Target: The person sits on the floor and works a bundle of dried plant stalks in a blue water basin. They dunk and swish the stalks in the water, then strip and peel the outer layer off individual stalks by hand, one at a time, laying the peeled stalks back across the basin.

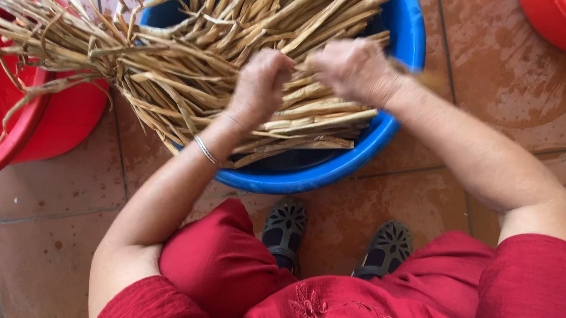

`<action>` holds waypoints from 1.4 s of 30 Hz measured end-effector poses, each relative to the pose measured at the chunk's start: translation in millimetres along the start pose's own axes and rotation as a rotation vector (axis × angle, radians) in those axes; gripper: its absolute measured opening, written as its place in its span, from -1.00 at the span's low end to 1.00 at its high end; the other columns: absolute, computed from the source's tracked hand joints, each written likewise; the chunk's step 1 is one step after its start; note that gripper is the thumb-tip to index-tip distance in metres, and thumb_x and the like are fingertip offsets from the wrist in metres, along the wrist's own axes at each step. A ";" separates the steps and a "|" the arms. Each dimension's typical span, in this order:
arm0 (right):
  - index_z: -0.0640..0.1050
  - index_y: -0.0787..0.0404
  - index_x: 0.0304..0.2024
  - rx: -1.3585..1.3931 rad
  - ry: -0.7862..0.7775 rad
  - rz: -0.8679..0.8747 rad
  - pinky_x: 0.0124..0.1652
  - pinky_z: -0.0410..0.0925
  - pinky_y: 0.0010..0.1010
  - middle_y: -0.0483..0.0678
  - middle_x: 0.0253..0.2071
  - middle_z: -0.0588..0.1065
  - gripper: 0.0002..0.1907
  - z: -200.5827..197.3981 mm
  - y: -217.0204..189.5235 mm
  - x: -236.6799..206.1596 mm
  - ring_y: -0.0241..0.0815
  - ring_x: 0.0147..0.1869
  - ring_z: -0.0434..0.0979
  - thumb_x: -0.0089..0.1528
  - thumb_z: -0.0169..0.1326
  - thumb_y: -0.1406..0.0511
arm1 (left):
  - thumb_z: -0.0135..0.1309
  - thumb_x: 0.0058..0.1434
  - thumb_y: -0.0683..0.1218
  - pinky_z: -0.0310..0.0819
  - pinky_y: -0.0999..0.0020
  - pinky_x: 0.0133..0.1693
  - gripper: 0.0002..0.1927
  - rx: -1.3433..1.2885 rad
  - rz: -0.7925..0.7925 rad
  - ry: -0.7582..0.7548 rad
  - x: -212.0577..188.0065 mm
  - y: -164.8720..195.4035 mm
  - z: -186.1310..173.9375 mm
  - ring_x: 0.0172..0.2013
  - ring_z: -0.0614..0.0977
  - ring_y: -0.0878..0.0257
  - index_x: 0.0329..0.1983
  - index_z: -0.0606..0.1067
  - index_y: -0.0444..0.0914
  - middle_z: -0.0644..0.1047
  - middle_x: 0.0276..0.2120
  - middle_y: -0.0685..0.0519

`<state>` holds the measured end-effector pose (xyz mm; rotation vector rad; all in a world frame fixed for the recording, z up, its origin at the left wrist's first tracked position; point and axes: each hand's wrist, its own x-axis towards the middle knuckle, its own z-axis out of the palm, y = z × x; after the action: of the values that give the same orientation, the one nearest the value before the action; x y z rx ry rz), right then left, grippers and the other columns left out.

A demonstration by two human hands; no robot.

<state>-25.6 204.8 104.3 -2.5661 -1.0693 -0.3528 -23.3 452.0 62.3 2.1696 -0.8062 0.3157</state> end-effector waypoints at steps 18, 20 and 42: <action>0.59 0.14 -0.10 0.144 -0.258 0.300 -0.04 0.37 0.03 0.13 -0.18 0.51 -0.66 93.8 34.1 -46.4 0.22 0.03 0.50 0.17 0.28 0.11 | 0.11 0.18 -0.13 0.48 0.07 -0.04 -0.91 0.423 -0.054 -0.574 -56.0 -18.3 47.9 -0.02 0.56 -0.05 -0.27 0.50 -0.22 0.53 -0.14 -0.09; 0.59 0.18 -0.03 0.121 -0.173 0.265 -0.04 0.34 0.01 0.16 -0.13 0.50 -0.60 73.3 29.5 -47.8 0.22 0.05 0.46 0.15 0.28 0.14 | 0.10 0.21 -0.10 0.47 0.00 -0.09 -0.87 0.262 -0.260 -0.556 -54.1 -19.7 48.4 -0.07 0.58 -0.13 -0.22 0.52 -0.23 0.55 -0.14 -0.13; 0.55 0.24 0.06 0.796 -0.333 0.591 -0.18 0.45 -0.26 0.11 -0.29 0.56 -0.73 -14.9 -9.9 -101.5 -0.09 -0.18 0.59 0.42 -0.08 0.27 | 0.14 0.31 -0.27 0.58 0.11 -0.08 -0.81 0.049 0.197 -0.026 13.8 18.3 4.3 -0.11 0.63 -0.06 -0.01 0.51 -0.28 0.58 -0.15 -0.08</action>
<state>-103.8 140.7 84.4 -2.0728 -0.3572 0.5568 -24.6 433.7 76.6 2.1472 -1.0402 0.4109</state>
